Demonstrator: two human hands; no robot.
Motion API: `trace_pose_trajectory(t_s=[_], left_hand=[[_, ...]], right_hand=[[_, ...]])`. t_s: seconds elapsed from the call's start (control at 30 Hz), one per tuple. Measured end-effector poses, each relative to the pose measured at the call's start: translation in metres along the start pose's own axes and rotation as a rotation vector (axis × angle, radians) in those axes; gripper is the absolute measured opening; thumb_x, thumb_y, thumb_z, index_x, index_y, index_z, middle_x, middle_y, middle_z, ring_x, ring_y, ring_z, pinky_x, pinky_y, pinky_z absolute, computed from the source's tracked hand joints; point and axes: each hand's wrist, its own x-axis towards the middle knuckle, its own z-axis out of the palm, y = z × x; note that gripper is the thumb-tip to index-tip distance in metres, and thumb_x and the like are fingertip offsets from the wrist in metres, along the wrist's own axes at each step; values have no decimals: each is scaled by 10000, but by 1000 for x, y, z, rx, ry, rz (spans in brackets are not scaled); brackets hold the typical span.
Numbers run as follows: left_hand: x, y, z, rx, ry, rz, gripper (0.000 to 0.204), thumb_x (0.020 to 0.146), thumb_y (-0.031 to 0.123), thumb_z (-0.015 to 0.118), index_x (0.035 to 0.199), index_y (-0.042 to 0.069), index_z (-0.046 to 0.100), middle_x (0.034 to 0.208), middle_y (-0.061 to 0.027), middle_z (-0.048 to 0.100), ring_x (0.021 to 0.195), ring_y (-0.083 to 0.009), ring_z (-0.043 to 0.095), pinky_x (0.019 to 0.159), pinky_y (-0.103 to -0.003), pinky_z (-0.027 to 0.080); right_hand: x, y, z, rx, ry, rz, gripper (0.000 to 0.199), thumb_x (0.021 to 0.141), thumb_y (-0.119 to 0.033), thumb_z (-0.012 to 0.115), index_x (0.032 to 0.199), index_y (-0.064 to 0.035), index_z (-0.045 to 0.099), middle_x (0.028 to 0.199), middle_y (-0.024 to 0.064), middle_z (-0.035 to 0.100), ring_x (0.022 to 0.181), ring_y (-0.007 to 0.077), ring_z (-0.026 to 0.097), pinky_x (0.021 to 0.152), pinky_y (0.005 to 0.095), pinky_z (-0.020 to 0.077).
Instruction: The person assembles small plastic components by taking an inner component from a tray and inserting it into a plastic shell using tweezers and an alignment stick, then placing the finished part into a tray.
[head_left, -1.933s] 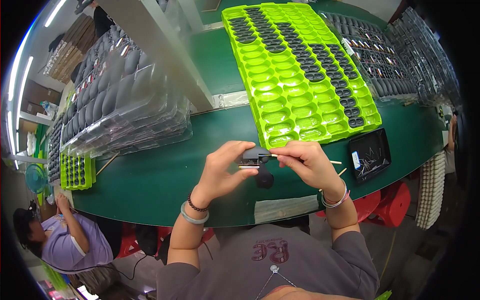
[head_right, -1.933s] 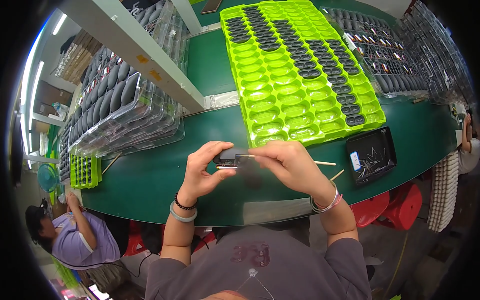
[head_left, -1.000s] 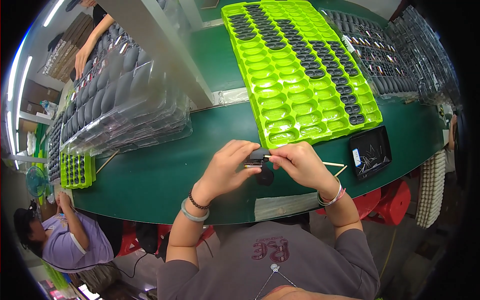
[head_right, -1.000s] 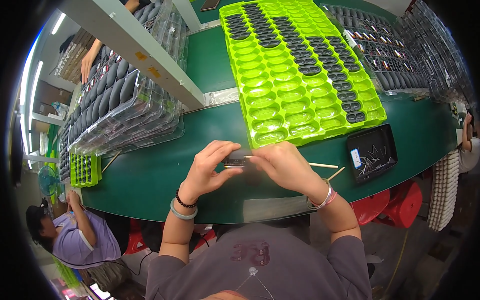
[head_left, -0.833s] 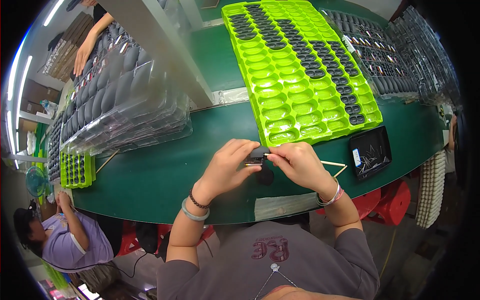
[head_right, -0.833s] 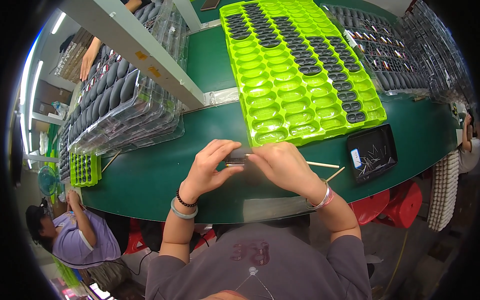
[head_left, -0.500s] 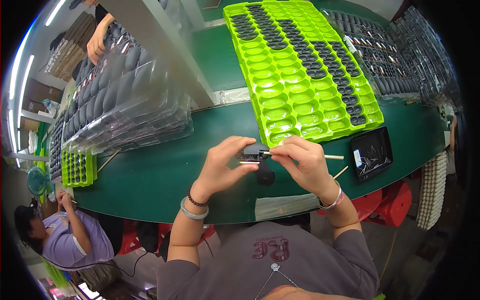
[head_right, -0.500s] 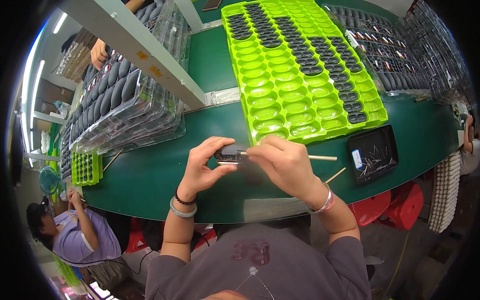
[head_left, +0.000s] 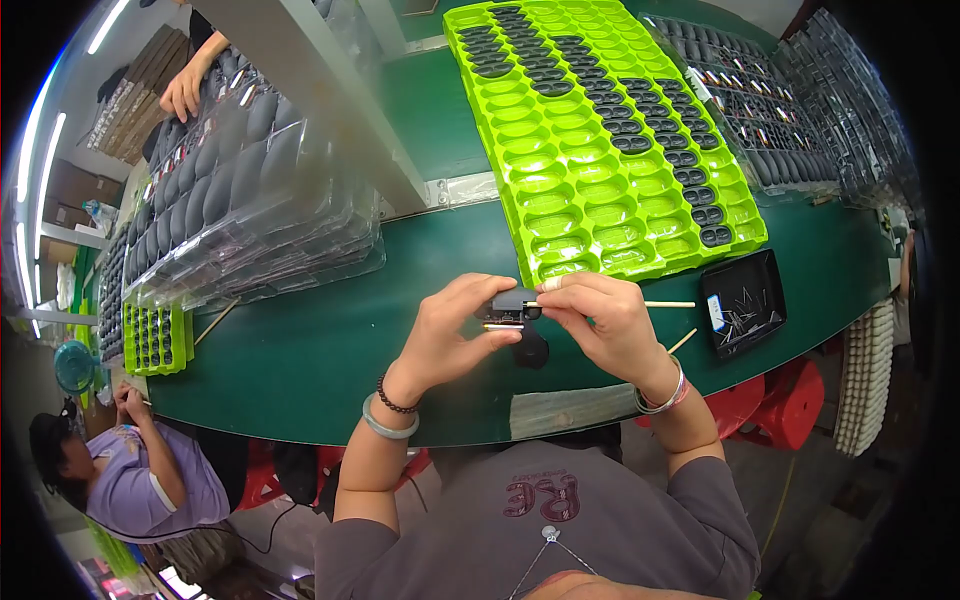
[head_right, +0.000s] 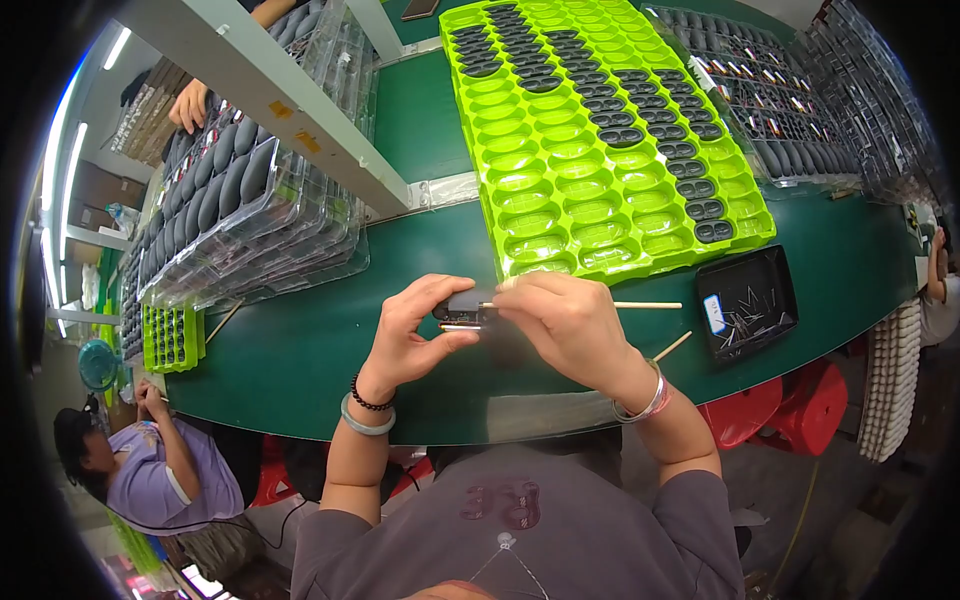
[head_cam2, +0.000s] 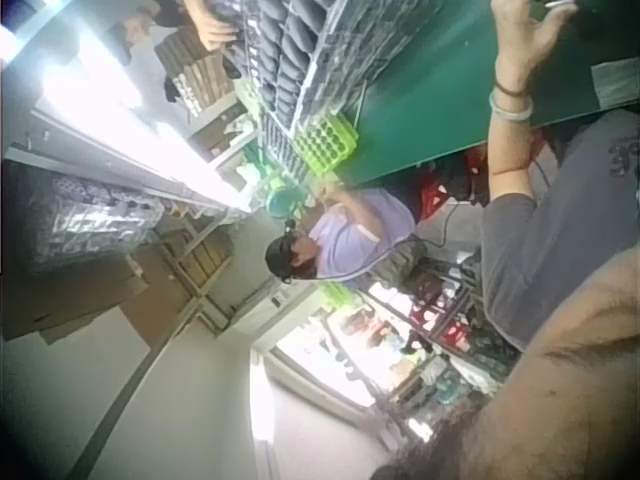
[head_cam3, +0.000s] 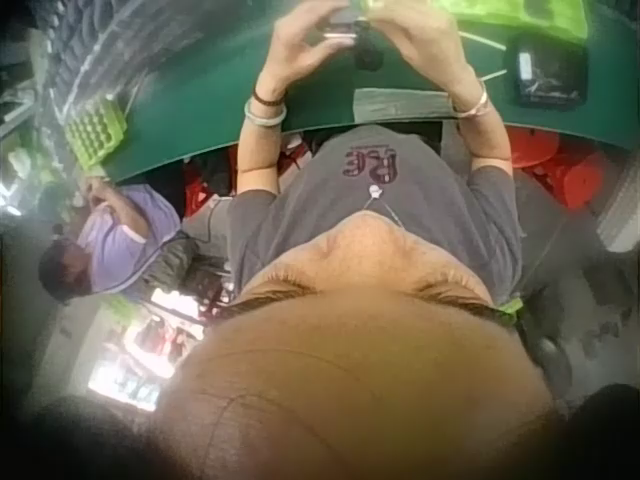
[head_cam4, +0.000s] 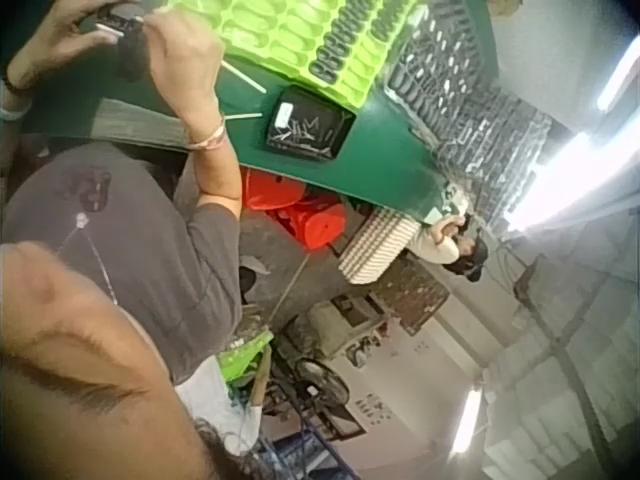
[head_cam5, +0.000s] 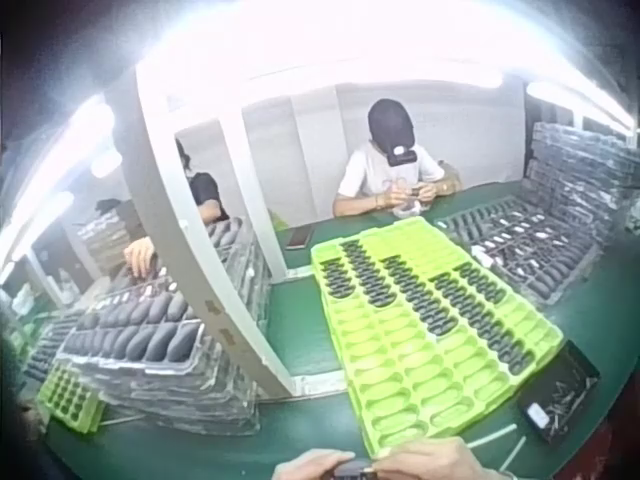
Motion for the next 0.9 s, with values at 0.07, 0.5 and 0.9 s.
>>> trace_pose_trajectory(t_s=[0.07, 0.5, 0.9], left_hand=[[0, 0, 1, 0, 5, 10, 478, 682, 136, 773, 1093, -4, 574, 993, -131, 604, 807, -224, 616, 702, -297, 518], [-2, -4, 5, 42, 10, -2, 466, 685, 148, 766, 1077, -14, 573, 991, -136, 599, 808, -234, 614, 695, -295, 518], [-1, -3, 1, -75, 40, -64, 492, 671, 118, 773, 1112, 14, 580, 991, -125, 616, 826, -226, 615, 724, -302, 505]], right_hand=[[-1, -1, 1, 11, 2, 6, 74, 759, -40, 648, 832, -40, 641, 816, 92, 648, 692, 268, 633, 583, 322, 502], [-2, 0, 8, -69, 16, 8, 62, 761, -56, 637, 821, -45, 630, 708, 84, 597, 579, 274, 594, 492, 339, 461], [-1, -11, -2, -63, 56, -11, 226, 712, 54, 665, 918, -39, 671, 780, 82, 559, 649, 198, 574, 555, 285, 462]])
